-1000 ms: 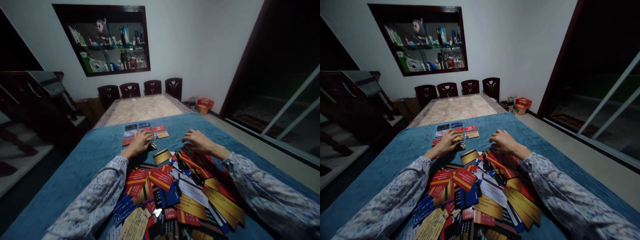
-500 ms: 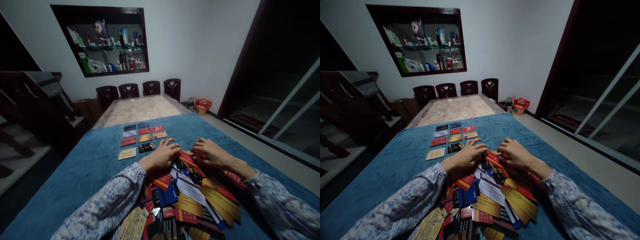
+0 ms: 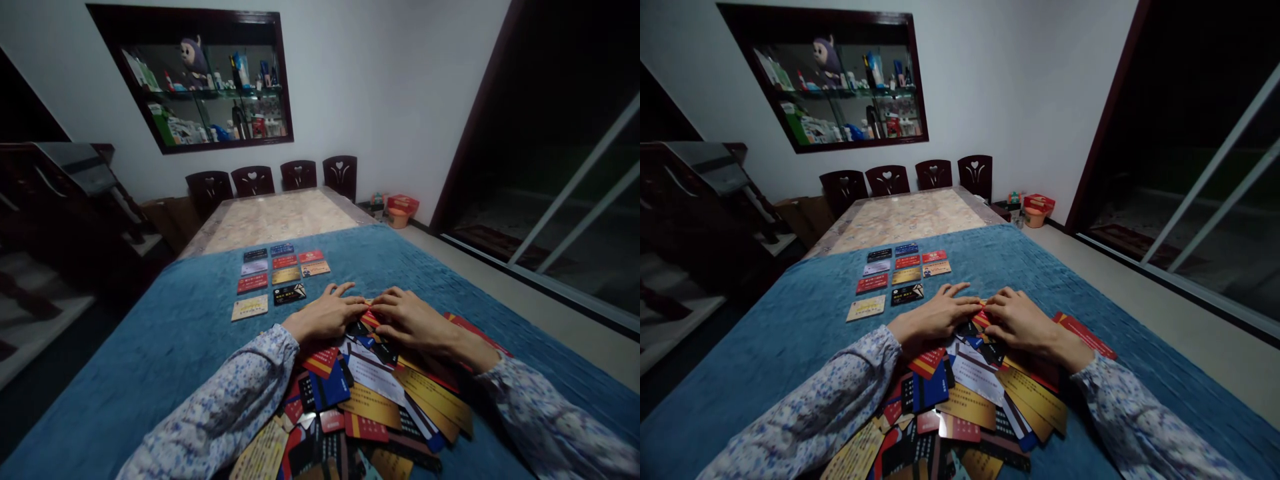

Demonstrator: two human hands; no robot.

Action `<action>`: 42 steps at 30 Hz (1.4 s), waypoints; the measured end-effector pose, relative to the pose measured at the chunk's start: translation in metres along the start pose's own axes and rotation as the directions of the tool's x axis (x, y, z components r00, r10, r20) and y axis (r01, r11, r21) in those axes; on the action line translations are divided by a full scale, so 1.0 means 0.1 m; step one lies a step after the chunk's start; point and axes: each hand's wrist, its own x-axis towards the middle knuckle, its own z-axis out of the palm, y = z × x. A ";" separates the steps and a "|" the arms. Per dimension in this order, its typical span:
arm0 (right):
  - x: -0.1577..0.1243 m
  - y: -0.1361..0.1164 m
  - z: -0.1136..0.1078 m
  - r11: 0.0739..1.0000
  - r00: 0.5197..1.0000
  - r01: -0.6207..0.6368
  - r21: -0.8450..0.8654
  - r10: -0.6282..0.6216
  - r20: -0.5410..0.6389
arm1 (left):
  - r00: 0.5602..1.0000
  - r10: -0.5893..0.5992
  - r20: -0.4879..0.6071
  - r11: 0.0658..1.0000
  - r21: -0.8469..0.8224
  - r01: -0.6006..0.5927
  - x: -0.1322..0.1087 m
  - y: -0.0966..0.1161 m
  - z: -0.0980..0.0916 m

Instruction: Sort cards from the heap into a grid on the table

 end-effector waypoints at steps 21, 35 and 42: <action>0.00 -0.02 0.11 0.993 0.992 0.113 0.015 -0.112 -0.059 | 0.985 0.054 -0.164 0.999 0.010 -0.053 -0.20 0.08 0.08; -0.04 -0.04 -0.03 0.994 0.994 0.108 -0.014 -0.108 -0.021 | 0.983 0.087 -0.160 0.996 0.042 -0.082 -0.28 0.17 0.07; -0.04 0.01 -0.04 0.990 0.990 0.139 -0.002 -0.139 -0.014 | 0.989 0.019 -0.149 1.000 -0.009 -0.020 -0.32 0.24 -0.03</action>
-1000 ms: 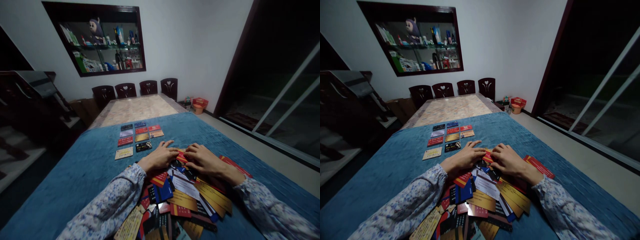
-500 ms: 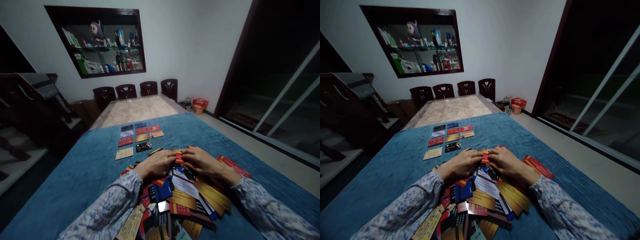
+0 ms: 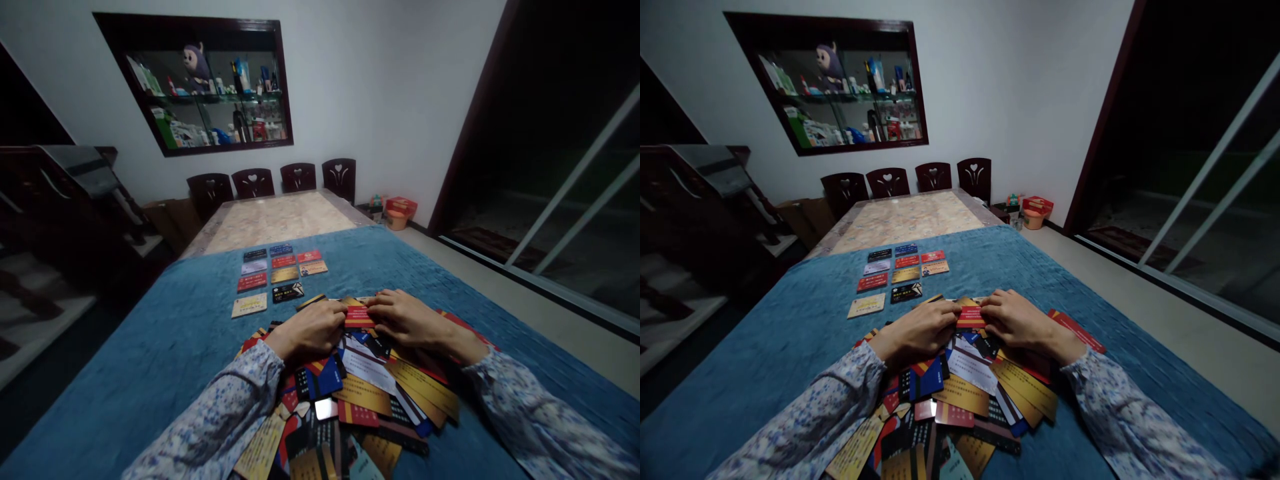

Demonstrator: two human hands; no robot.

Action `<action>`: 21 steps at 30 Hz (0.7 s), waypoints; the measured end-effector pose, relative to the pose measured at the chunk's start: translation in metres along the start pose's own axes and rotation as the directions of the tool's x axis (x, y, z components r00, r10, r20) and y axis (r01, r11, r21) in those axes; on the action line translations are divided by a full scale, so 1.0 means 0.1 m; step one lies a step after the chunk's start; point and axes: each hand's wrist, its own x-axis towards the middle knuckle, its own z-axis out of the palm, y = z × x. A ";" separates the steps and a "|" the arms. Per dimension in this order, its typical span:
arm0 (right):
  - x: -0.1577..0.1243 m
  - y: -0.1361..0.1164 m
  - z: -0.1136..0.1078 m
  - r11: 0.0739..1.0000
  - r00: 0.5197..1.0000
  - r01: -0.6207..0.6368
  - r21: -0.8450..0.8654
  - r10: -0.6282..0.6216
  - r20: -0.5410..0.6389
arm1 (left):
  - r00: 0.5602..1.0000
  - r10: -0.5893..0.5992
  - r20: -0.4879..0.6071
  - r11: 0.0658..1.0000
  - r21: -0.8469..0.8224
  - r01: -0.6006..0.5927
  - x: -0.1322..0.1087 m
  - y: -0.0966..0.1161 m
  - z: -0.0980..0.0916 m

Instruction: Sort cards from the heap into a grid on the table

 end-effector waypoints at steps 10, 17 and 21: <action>0.02 -0.06 0.03 0.994 0.998 0.058 0.097 -0.055 -0.028 | 0.999 -0.036 0.038 0.999 -0.035 0.037 -0.02 0.00 -0.02; 0.04 -0.07 0.02 0.988 0.989 0.116 0.100 -0.105 -0.106 | 0.996 -0.067 0.061 0.995 -0.074 0.072 -0.03 0.01 -0.14; 0.03 -0.07 0.06 0.992 0.977 0.091 0.092 -0.071 -0.200 | 0.996 -0.090 0.028 0.985 -0.147 0.093 -0.03 -0.01 -0.20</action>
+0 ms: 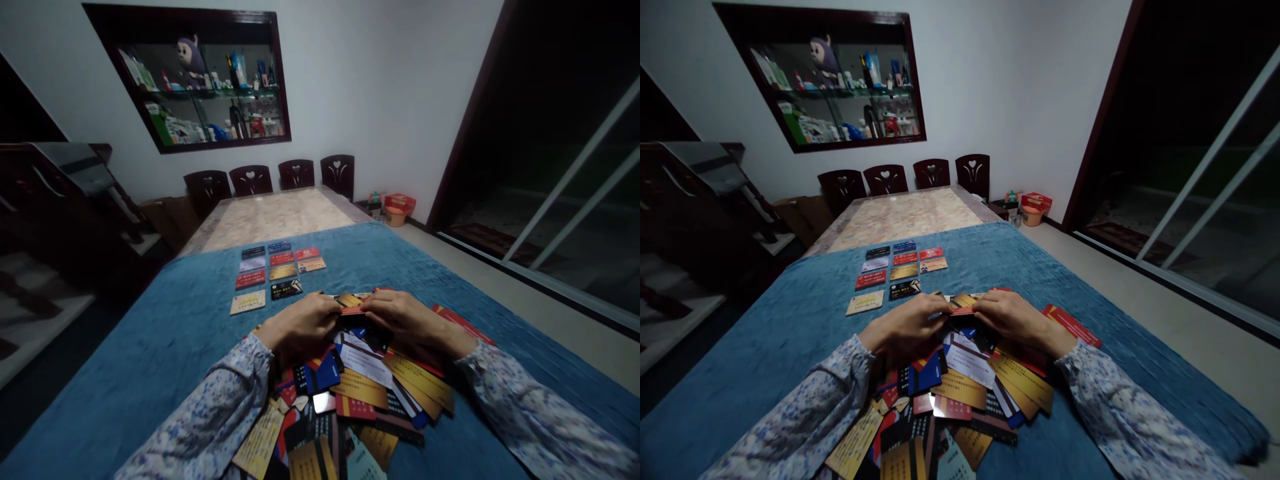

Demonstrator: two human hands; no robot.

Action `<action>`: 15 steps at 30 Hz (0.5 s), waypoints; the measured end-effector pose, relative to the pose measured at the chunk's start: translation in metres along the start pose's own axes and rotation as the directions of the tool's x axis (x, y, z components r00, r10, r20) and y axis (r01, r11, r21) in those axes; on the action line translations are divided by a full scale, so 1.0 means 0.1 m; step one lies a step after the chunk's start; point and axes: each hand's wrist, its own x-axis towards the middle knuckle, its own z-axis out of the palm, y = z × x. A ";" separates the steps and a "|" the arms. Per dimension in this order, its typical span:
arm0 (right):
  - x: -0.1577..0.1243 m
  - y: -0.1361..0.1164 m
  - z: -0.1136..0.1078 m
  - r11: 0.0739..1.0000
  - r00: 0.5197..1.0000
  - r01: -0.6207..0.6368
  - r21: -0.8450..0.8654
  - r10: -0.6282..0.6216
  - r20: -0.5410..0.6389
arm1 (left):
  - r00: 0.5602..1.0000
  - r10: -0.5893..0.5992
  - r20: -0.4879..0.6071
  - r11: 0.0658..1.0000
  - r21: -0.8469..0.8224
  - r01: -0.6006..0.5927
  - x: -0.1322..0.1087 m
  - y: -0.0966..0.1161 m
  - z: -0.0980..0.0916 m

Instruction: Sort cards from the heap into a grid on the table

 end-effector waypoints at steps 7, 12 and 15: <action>-0.03 0.13 0.20 0.999 0.970 -0.003 -0.051 -0.010 -0.245 | 0.985 -0.035 -0.172 0.994 -0.111 0.016 0.01 -0.16 0.10; -0.01 0.17 0.25 0.997 0.965 -0.039 -0.069 0.019 -0.263 | 0.965 -0.030 -0.261 0.981 -0.192 -0.021 0.03 -0.24 0.17; 0.01 0.18 0.27 0.996 0.956 -0.039 -0.074 0.015 -0.293 | 0.956 -0.073 -0.284 0.975 -0.221 0.009 0.03 -0.23 0.19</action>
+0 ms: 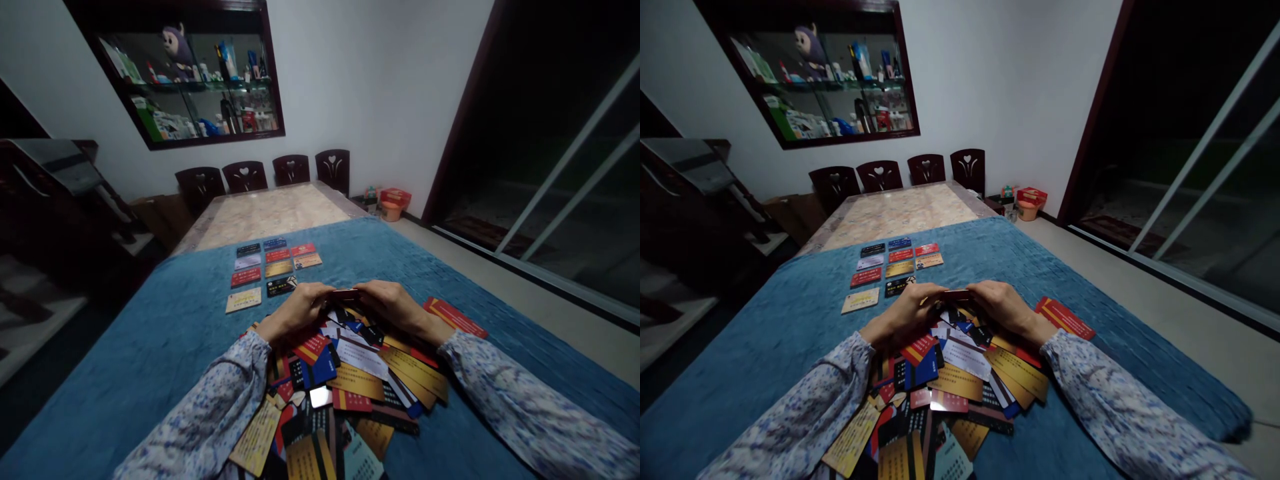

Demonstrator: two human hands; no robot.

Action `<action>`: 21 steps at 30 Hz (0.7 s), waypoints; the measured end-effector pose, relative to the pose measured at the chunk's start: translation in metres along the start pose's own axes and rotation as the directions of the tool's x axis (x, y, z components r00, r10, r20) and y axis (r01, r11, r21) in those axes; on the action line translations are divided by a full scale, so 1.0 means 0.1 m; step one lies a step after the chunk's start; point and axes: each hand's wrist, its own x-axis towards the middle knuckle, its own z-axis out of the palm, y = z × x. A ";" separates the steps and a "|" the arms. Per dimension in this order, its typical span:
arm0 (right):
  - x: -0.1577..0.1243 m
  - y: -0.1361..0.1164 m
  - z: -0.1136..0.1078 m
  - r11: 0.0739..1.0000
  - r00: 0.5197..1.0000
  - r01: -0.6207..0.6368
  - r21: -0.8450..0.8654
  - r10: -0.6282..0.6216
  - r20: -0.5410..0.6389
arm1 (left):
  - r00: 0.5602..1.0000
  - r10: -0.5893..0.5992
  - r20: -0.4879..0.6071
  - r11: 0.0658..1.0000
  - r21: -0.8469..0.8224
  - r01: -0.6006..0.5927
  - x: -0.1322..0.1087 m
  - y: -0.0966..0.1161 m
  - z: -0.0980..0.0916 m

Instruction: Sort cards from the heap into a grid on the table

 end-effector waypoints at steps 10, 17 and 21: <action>0.01 -0.01 0.10 0.999 0.996 -0.039 0.012 0.040 -0.076 | 0.990 -0.063 -0.129 0.998 -0.017 0.062 -0.01 -0.08 0.09; 0.00 0.00 0.12 0.999 0.997 -0.034 -0.002 0.034 -0.062 | 0.987 -0.001 -0.158 1.000 -0.001 0.001 -0.02 -0.09 0.15; 0.01 -0.02 0.13 0.998 0.999 -0.027 -0.048 0.025 -0.044 | 0.981 0.003 -0.192 1.000 0.012 -0.001 -0.03 -0.11 0.17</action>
